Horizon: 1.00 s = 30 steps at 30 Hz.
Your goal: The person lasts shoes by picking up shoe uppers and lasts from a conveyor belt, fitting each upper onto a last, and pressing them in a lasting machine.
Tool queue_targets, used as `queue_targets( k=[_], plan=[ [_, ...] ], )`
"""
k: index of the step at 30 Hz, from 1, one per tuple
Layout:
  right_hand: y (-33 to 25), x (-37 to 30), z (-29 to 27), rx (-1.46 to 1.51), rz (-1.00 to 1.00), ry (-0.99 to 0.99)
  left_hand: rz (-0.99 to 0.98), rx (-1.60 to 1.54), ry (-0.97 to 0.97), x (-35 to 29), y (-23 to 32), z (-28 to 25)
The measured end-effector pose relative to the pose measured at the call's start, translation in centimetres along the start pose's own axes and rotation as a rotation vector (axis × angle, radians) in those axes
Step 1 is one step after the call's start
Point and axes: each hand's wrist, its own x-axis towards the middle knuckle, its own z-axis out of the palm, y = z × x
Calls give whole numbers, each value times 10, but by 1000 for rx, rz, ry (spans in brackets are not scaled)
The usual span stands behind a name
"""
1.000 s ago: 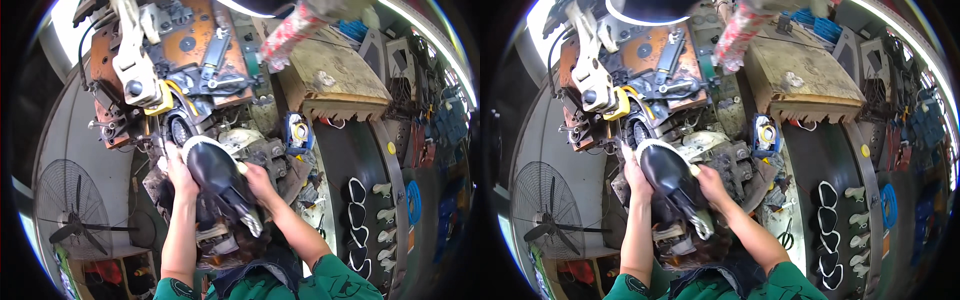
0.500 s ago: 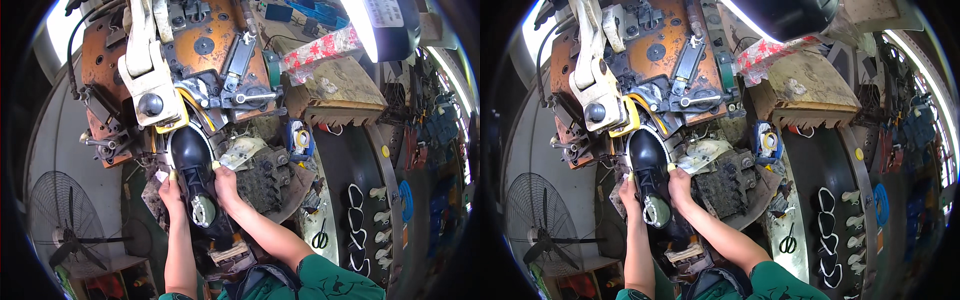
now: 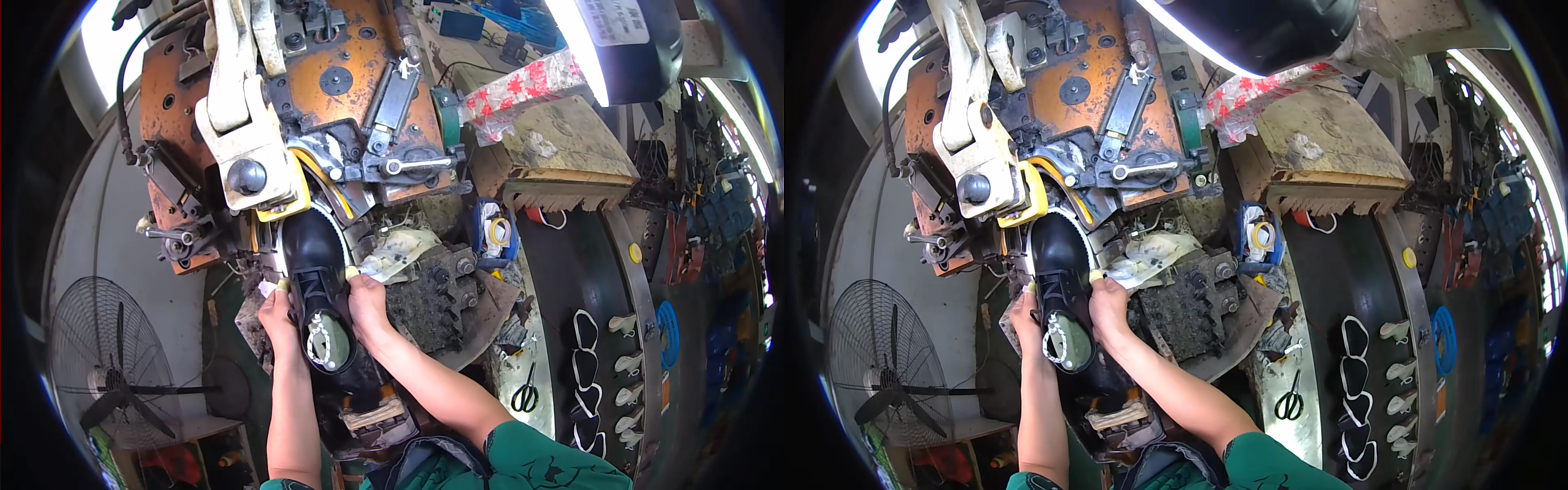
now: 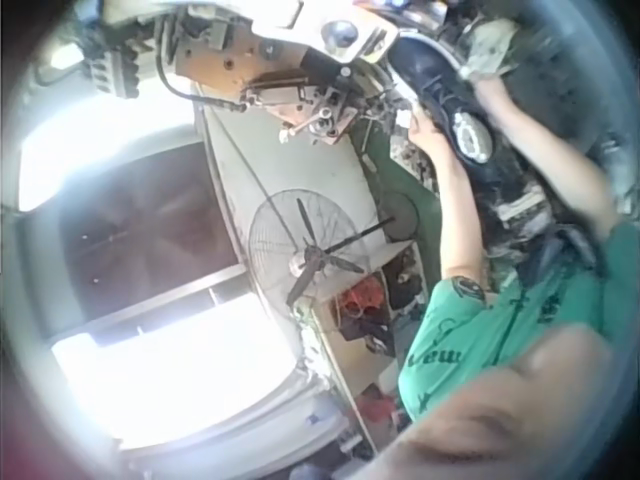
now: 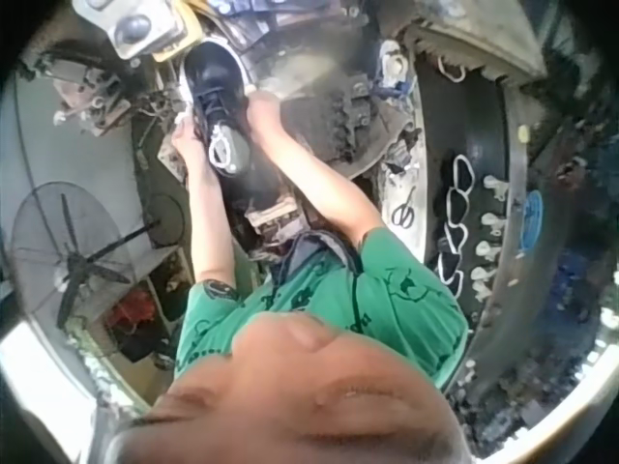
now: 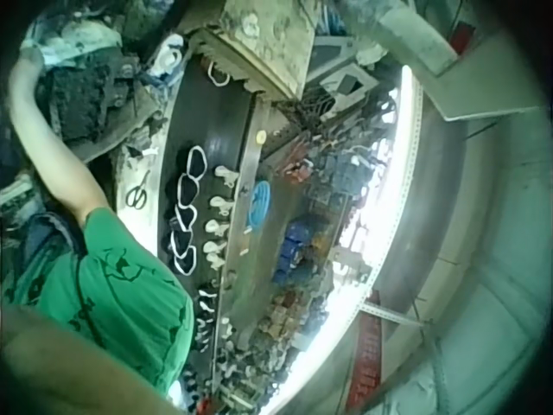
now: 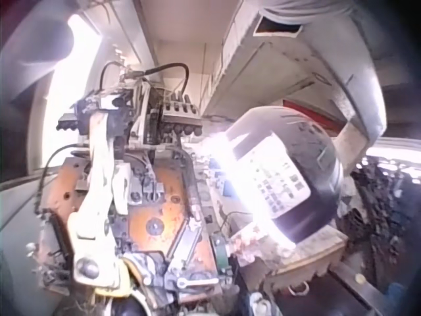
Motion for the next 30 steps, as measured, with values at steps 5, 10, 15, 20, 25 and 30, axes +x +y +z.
queue_targets(
  k=[5, 10, 15, 20, 25, 30],
  plan=[
    [4, 6, -6, 4, -50, -37, 42, 66, -42, -4, -8, 0],
    [12, 7, -25, -134, -69, -75, -72, 79, -130, -11, -22, -9],
    [9, -5, -20, -166, -122, -39, -211, -186, -155, 3, -50, -33],
    [1, -9, -20, -192, -139, -58, -160, -58, -100, -8, -41, -27],
    [-15, -4, -85, -77, 170, 52, -189, 126, -94, -37, -88, -57],
    [-35, -19, -103, -250, 51, -158, 31, 1016, -445, -78, -292, -295]
  ],
)
